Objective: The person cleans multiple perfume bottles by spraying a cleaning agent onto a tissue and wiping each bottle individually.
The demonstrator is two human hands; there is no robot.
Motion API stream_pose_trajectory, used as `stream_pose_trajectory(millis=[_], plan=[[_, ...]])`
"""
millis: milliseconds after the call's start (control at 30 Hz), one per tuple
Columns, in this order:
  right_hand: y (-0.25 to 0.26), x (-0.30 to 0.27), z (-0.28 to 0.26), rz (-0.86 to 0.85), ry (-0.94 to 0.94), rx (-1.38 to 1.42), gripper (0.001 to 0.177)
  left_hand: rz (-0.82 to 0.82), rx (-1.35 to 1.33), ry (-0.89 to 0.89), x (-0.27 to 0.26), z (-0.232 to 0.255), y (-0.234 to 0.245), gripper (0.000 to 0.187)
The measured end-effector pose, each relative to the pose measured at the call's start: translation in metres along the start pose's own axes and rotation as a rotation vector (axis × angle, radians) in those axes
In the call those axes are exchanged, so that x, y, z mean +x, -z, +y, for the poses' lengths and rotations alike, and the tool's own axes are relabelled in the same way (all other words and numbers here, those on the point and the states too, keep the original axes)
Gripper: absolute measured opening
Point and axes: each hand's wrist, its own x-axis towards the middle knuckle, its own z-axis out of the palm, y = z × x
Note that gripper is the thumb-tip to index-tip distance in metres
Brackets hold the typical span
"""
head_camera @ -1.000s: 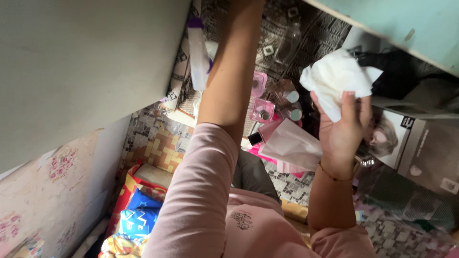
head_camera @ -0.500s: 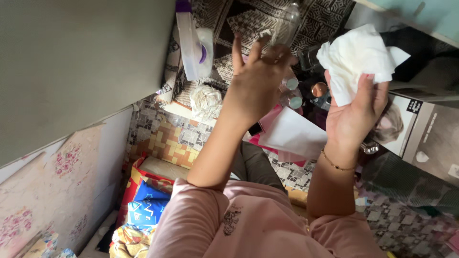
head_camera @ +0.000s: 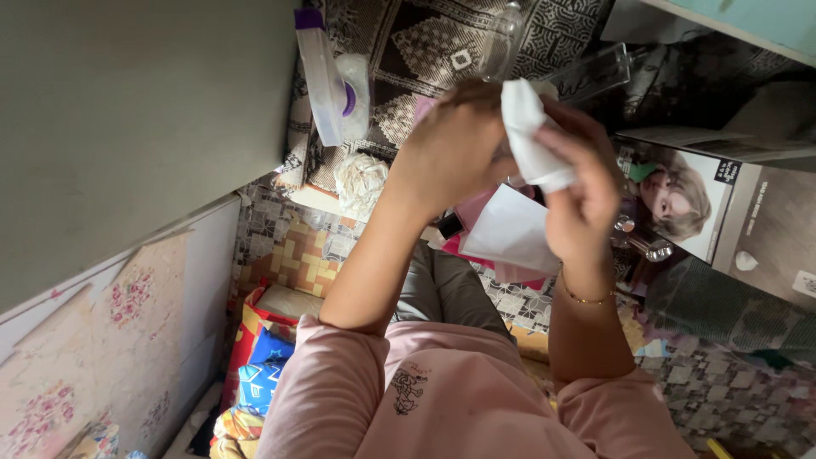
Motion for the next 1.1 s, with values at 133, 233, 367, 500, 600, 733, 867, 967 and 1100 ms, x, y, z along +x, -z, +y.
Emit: stream_pose_trajectory(millis=[133, 233, 367, 500, 600, 733, 867, 967, 1100], plan=[[0.006, 0.029, -0.04, -0.052, 0.084, -0.169, 0.033, -0.083, -0.322, -0.036, -0.013, 0.01, 0.018, 0.058], [0.014, 0.039, -0.053, 0.051, 0.062, -0.155, 0.035, 0.045, -0.367, -0.094, -0.023, 0.017, 0.02, 0.065], [0.008, 0.039, -0.064, 0.176, 0.093, -0.267, 0.03, 0.109, -0.472, -0.008, -0.034, 0.03, 0.014, 0.065], [-0.003, 0.039, -0.062, 0.251, 0.289, -0.398, 0.018, 0.174, -0.478, 0.012, -0.042, 0.041, 0.007, 0.062], [0.003, 0.049, -0.067, 0.064, 0.373, -0.403, 0.021, 0.192, -0.401, 0.087, -0.049, 0.049, 0.003, 0.062], [0.013, 0.061, -0.084, -0.22, 0.283, -0.353, 0.029, 0.208, -0.192, 0.196, -0.054, 0.052, -0.002, 0.063], [0.004, 0.044, -0.076, -0.009, -0.063, -0.17, 0.017, 0.176, -0.135, 0.195, -0.048, 0.054, -0.013, 0.063], [0.005, 0.03, -0.048, 0.287, -0.406, 0.261, 0.01, 0.198, -0.379, 0.158, -0.048, 0.05, -0.018, 0.062], [-0.003, 0.018, -0.024, 0.437, -0.535, 0.711, 0.016, 0.274, -0.601, 0.032, -0.046, 0.037, -0.021, 0.062]])
